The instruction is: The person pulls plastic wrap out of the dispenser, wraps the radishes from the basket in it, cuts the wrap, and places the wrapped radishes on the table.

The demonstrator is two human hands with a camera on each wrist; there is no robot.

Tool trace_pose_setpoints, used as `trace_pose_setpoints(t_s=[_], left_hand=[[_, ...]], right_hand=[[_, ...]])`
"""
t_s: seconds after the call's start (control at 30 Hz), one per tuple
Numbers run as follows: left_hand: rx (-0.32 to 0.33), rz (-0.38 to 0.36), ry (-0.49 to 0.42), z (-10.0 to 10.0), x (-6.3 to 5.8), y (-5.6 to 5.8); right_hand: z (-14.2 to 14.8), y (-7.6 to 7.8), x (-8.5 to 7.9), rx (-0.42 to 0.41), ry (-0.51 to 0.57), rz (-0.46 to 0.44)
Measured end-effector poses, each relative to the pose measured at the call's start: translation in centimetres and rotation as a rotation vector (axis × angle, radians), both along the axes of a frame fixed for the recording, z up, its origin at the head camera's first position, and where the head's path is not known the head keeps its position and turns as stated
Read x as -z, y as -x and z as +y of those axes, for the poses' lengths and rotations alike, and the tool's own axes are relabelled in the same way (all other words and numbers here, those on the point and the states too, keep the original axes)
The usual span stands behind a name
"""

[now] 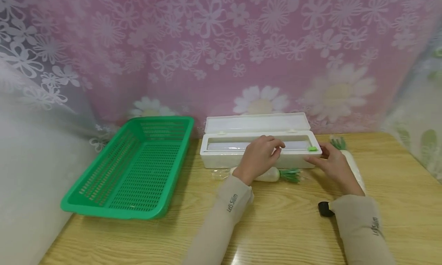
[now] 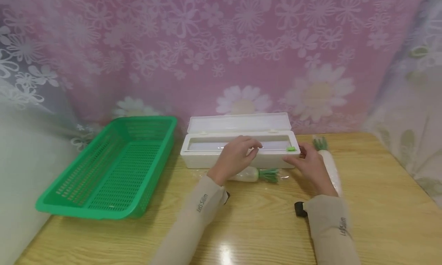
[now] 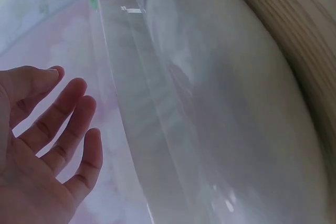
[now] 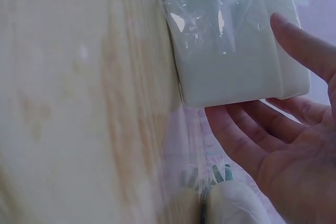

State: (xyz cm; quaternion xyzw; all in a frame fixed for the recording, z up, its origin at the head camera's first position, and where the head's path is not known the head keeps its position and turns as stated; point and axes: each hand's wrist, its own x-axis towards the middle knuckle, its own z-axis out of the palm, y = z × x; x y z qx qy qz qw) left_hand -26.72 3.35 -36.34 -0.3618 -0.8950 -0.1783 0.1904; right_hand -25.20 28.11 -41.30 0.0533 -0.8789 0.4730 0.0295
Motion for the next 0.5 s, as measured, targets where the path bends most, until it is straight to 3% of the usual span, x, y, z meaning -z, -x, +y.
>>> trace_pose_setpoints(t_s=[0.2,0.5], left_hand=[[-0.004,-0.039,0.082,3.4,-0.4,0.7],[-0.005,-0.048,0.124,7.5,-0.3,1.6]], right_hand=[[-0.2,0.0,-0.2,-0.008,-0.024,-0.021],[0.3,-0.4,-0.6,-0.007,-0.038,-0.055]])
